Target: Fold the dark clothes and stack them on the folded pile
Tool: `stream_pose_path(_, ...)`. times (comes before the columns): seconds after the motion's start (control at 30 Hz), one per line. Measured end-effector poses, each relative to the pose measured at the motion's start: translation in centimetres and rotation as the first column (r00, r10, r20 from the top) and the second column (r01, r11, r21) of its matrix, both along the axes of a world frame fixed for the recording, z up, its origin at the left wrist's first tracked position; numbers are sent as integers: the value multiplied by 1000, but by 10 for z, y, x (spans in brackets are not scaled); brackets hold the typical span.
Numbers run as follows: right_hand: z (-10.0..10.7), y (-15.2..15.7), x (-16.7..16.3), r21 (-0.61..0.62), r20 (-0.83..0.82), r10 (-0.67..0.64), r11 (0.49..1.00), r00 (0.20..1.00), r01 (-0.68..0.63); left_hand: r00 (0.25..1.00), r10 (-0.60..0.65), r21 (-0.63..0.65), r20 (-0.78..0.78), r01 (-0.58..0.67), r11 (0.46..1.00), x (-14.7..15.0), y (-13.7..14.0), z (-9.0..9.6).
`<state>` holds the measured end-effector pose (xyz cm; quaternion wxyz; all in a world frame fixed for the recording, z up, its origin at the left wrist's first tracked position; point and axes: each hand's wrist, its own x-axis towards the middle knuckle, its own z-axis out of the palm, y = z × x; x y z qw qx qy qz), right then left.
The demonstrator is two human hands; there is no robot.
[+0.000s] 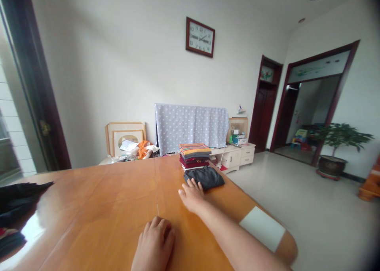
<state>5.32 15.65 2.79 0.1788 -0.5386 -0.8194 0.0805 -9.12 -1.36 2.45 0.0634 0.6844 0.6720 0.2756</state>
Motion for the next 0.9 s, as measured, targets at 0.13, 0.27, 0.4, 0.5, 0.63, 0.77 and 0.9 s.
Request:
stream_pose_path(0.13,-15,-56,-27,-43,-114,178,982,978,-183,1000,-12,35,3,12,999,-2,1,-4)
stream_pose_path(0.27,-30,-85,-43,-35,-240,147,986,959,-160,1000,18,39,22,-19,999,-6,3,-8)
stream_pose_path(0.4,-35,-90,-48,21,-267,96,995,959,-94,996,39,39,74,-42,998,-8,5,-10)
stream_pose_path(0.5,-37,-91,-47,49,-218,118,993,969,-110,988,80,24,131,-84,996,-8,2,-10)
stream_pose_path(0.63,-46,-89,-44,43,-140,131,991,981,-126,945,137,29,298,-153,988,-6,-4,-11)
stream_pose_path(0.77,-55,-85,-43,72,-131,180,983,975,-171,884,169,27,435,-200,979,-8,-9,-13)
stream_pose_path(0.9,-49,-89,-40,53,-186,197,980,963,-191,835,189,3,517,-223,975,-6,-15,-14)
